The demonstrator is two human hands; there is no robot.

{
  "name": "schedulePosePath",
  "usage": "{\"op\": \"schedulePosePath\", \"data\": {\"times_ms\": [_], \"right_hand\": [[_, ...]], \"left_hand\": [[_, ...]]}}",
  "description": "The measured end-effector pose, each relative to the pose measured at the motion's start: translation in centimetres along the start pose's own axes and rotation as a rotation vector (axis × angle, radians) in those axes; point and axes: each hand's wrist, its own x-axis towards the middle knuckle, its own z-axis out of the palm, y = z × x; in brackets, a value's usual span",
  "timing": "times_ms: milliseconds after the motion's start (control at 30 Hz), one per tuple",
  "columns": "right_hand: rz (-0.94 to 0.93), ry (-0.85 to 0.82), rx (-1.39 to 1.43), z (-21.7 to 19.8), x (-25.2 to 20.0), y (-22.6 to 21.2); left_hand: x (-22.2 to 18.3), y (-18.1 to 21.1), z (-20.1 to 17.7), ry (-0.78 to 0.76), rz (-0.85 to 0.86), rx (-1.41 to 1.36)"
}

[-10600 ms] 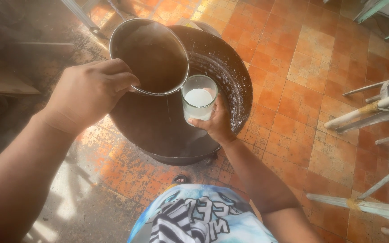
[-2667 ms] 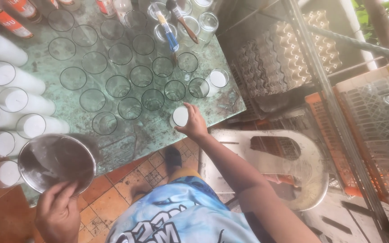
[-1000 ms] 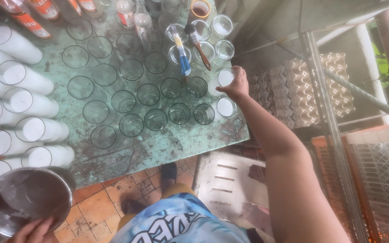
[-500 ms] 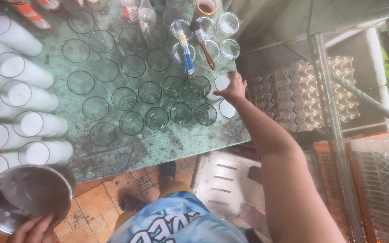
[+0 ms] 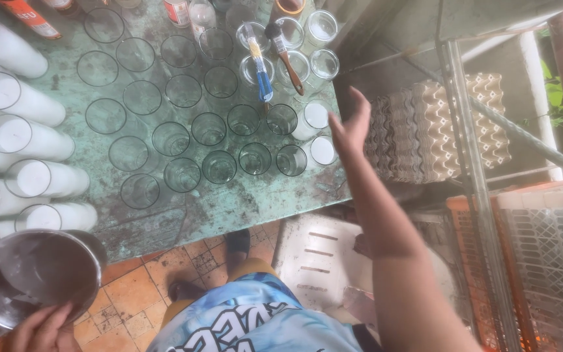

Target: Scooping liquid from a large vat into glasses and arranging them on a table.

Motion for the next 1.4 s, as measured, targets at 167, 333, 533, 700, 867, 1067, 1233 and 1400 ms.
{"op": "schedulePosePath", "data": {"times_ms": [167, 333, 533, 700, 867, 1067, 1233, 1400], "right_hand": [[-0.177, 0.342, 0.327, 1.7, -12.9, 2.1], [0.58, -0.039, 0.282, 7.1, -19.6, 3.7], [0.66, -0.051, 0.311, 13.3, -18.0, 6.7], [0.608, 0.013, 0.237, 14.2, -17.1, 6.7], [0.566, -0.014, 0.283, 13.0, -19.9, 6.7], [0.44, 0.022, 0.464, 13.5, -20.5, 7.6], [0.361, -0.009, 0.302, 13.5, -21.4, 10.2], [0.194, -0.377, 0.171, 10.5, -30.0, 4.9]], "left_hand": [[2.6, 3.5, -2.0, -0.089, -0.048, -0.038], [2.1, 2.5, -1.1, -0.035, -0.023, 0.041], [2.1, 3.1, -2.2, -0.047, -0.052, 0.164], [1.1, 3.2, -3.2, -0.05, -0.065, 0.106], [-1.3, 1.3, -3.5, -0.055, -0.094, 0.112], [-2.9, 3.2, -5.0, 0.03, -0.163, 0.312], [-7.7, 2.4, -8.1, 0.113, -0.224, 0.371], [-16.6, 0.4, -12.1, 0.175, -0.34, 0.426]]}}
